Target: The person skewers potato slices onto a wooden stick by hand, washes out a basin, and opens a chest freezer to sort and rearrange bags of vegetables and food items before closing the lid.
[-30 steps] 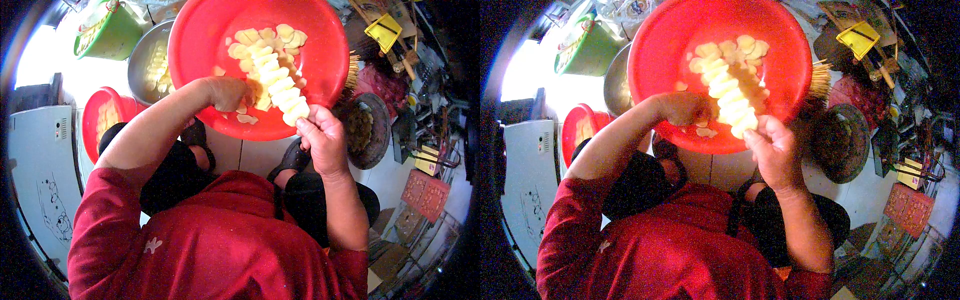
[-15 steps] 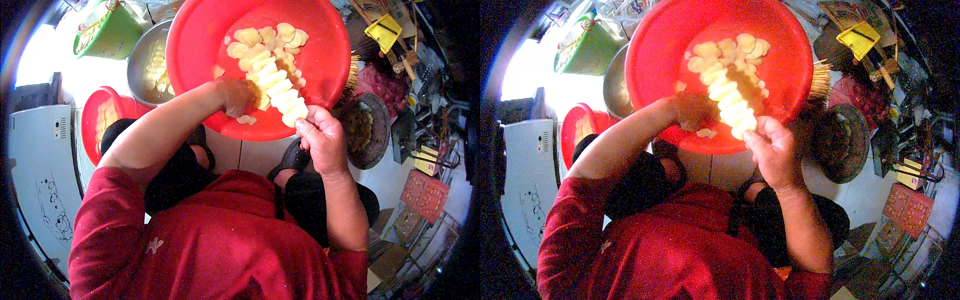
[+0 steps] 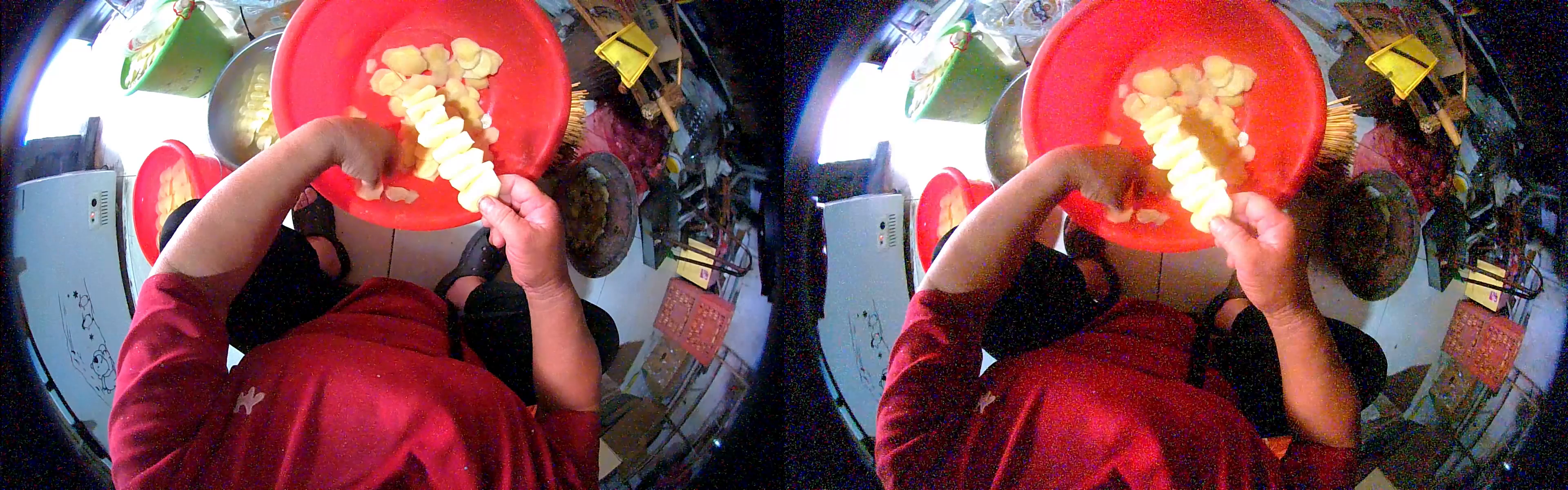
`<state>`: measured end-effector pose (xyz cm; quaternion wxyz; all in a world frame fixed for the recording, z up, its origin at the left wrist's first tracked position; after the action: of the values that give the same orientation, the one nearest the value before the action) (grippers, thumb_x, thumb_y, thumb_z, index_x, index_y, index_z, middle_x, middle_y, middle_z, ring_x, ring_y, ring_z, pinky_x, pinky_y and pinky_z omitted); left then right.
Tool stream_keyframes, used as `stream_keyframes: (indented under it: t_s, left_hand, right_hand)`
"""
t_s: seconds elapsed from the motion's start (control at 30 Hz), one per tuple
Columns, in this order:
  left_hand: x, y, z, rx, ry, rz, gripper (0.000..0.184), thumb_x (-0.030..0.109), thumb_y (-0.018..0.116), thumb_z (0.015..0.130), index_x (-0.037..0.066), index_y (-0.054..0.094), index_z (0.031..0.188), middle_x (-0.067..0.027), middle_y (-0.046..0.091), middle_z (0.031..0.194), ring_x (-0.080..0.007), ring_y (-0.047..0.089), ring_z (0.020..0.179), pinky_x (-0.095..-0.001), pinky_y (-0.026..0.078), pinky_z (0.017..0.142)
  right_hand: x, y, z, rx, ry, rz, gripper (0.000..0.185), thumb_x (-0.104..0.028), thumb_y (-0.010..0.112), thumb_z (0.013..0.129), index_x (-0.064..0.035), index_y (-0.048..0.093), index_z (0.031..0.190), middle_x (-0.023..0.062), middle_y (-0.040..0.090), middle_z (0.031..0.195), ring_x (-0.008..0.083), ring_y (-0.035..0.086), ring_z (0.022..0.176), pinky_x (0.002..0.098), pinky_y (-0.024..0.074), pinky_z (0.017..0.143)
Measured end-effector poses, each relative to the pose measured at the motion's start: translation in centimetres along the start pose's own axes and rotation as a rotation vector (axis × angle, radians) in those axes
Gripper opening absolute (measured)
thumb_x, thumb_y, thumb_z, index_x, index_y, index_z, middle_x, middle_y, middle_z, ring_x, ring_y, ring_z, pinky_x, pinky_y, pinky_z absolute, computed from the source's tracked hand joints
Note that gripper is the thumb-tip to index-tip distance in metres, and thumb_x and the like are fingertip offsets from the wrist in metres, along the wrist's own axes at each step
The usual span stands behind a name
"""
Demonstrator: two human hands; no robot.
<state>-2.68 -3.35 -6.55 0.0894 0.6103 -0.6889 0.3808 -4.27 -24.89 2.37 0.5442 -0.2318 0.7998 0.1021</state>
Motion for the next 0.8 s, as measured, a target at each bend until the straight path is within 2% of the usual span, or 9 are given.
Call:
stream_keyframes:
  t_s: [0.07,0.1,0.17,0.2,0.27,0.3,0.37,0.5,0.8]
  left_hand:
    - [-1.2,-1.4,-1.0,0.242,-0.135,-0.108,0.036,0.014,0.067,0.068,0.005,0.059,0.101,-0.0117,0.065,0.084,-0.0243,0.064,0.083,-0.0391,0.048,0.068]
    - [-0.9,-2.0,-1.7,0.244,-0.135,-0.107,0.036,0.014,0.067,0.068,0.005,0.059,0.101,-0.0117,0.065,0.084,-0.0243,0.064,0.083,-0.0391,0.048,0.068]
    - [-0.7,-5.1,-4.5,0.8,-0.254,-0.205,0.022,0.013,0.063,0.077,0.003,0.061,0.095,-0.01,0.064,0.079,-0.0205,0.062,0.074,-0.0354,0.05,0.064]
    - [-0.7,-5.4,-4.8,0.807,-0.255,-0.203,0.022,0.013,0.063,0.077,0.003,0.061,0.095,-0.01,0.064,0.079,-0.0205,0.062,0.074,-0.0354,0.05,0.064]
    - [-1.7,-5.7,-5.7,0.985,-0.141,-1.019,0.014,0.014,0.057,0.085,0.003,0.061,0.092,-0.0075,0.064,0.08,-0.0174,0.061,0.071,-0.0318,0.051,0.064]
    - [-1.9,-5.9,-5.6,0.996,-0.14,-1.018,0.014,0.014,0.057,0.085,0.003,0.061,0.092,-0.0075,0.064,0.08,-0.0174,0.061,0.071,-0.0318,0.051,0.064]
    - [-2.6,-6.2,-5.5,1.2,0.021,-1.401,0.01,0.005,0.058,0.083,0.003,0.062,0.091,-0.0062,0.062,0.08,-0.0189,0.061,0.07,-0.0307,0.054,0.063]
    - [-3.3,-6.7,-5.6,1.225,0.166,-1.631,0.016,0.014,0.054,0.089,0.004,0.059,0.1,-0.007,0.063,0.089,-0.019,0.061,0.077,-0.0304,0.052,0.068]
    - [-2.5,-7.0,-6.8,1.402,0.169,-1.586,0.016,0.011,0.057,0.086,0.004,0.059,0.101,-0.0058,0.063,0.09,-0.0185,0.061,0.077,-0.0305,0.053,0.07]
  right_hand:
    - [0.2,-0.1,-0.1,-0.014,-0.006,-0.008,0.016,-0.012,0.058,0.085,-0.0047,0.062,0.099,-0.0031,0.062,0.077,0.0026,0.047,0.056,0.0188,0.0373,0.049]
    - [0.2,-0.1,-0.1,-0.029,-0.012,-0.015,0.016,-0.012,0.058,0.085,-0.0046,0.062,0.098,-0.0032,0.061,0.076,0.0027,0.047,0.057,0.0188,0.0373,0.049]
    - [0.1,0.0,-0.3,-0.018,-0.006,-0.012,0.016,-0.012,0.058,0.085,-0.0045,0.061,0.098,-0.0031,0.061,0.076,0.003,0.047,0.057,0.0189,0.0373,0.049]
    - [0.0,0.0,-0.4,-0.006,0.001,-0.007,0.016,-0.011,0.058,0.084,-0.0044,0.061,0.098,-0.003,0.061,0.075,0.0032,0.047,0.057,0.019,0.0373,0.049]
    - [0.0,-0.1,-0.4,-0.025,-0.003,0.016,0.016,-0.011,0.058,0.084,-0.0042,0.061,0.098,-0.0024,0.061,0.076,0.0035,0.048,0.058,0.0191,0.0377,0.049]
    - [0.0,-0.1,-0.3,-0.043,-0.001,0.042,0.016,-0.011,0.058,0.084,-0.004,0.061,0.099,-0.0018,0.061,0.076,0.0038,0.048,0.058,0.0192,0.0381,0.049]
    - [-0.3,0.0,-0.3,-0.02,-0.024,0.075,0.017,-0.01,0.058,0.084,-0.0036,0.061,0.099,-0.0009,0.061,0.077,0.0042,0.048,0.059,0.0196,0.039,0.049]
    - [-0.2,-0.3,-0.3,-0.041,-0.024,0.063,0.017,-0.01,0.058,0.084,-0.0034,0.061,0.099,-0.0007,0.061,0.077,0.004,0.048,0.058,0.0196,0.039,0.049]
    - [-0.3,-0.2,-0.4,-0.012,-0.03,0.059,0.015,-0.013,0.059,0.083,-0.0039,0.061,0.095,-0.0017,0.059,0.073,0.0037,0.046,0.056,0.0192,0.0374,0.049]
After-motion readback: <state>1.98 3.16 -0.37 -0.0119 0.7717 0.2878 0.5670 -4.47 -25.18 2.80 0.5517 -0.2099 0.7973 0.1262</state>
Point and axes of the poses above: each hand's wrist, its own z-axis towards the middle knuckle, its own y-axis out of the palm, x = y × z, the point moved 4 cm from there along z, towards the middle knuckle
